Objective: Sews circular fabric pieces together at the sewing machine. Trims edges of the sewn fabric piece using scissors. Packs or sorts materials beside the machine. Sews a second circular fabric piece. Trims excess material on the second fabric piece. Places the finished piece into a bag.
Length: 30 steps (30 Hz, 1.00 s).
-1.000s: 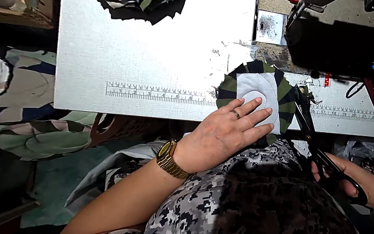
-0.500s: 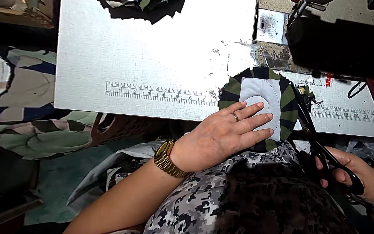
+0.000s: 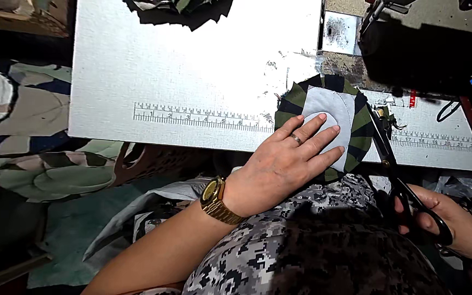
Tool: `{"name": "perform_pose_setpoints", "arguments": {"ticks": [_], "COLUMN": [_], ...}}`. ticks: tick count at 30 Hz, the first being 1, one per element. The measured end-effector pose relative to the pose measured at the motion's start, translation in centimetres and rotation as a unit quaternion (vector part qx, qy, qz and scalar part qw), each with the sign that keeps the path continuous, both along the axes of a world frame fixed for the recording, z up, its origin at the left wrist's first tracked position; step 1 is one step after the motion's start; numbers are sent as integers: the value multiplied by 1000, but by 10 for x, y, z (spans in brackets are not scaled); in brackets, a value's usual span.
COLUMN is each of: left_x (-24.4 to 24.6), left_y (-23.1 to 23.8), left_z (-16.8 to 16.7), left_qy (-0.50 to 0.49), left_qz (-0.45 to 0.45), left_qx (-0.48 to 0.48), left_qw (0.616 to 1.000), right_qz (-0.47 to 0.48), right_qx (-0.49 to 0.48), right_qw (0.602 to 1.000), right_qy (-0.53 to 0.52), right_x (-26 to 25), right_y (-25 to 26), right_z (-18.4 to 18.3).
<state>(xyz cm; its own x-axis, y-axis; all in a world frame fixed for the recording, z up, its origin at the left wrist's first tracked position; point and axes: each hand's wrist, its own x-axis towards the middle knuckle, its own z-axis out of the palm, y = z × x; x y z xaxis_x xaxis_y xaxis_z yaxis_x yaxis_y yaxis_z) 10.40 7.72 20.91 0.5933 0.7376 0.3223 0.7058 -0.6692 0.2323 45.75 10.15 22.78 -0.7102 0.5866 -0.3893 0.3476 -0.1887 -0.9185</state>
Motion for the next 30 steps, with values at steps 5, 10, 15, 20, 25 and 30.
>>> {"name": "perform_pose_setpoints", "arguments": {"ticks": [5, 10, 15, 20, 25, 30], "left_x": [-2, -4, -5, -5, -6, -5], "left_y": [-1, -1, -2, -3, 0, 3], "left_z": [-3, -6, -6, -8, -7, -6], "left_qy": [-32, -74, -81, -98, -106, -113], "left_qz": [1, -32, -56, -53, -45, -47], "left_qx": [-12, -8, -17, -15, -22, -24], "left_qw": [999, 997, 995, 994, 993, 992], "right_qz": [65, 61, 63, 58, 87, 82], "right_qx": [-14, -30, -38, -36, -29, -9], "right_qw": [998, 998, 997, 997, 996, 997], "right_qy": [3, 12, 22, 17, 16, 7], "right_x": [9, 4, -3, -2, 5, 5], "right_y": [3, 7, 14, 13, 13, 12], "right_z": [2, 1, -2, -1, -3, -1]}}
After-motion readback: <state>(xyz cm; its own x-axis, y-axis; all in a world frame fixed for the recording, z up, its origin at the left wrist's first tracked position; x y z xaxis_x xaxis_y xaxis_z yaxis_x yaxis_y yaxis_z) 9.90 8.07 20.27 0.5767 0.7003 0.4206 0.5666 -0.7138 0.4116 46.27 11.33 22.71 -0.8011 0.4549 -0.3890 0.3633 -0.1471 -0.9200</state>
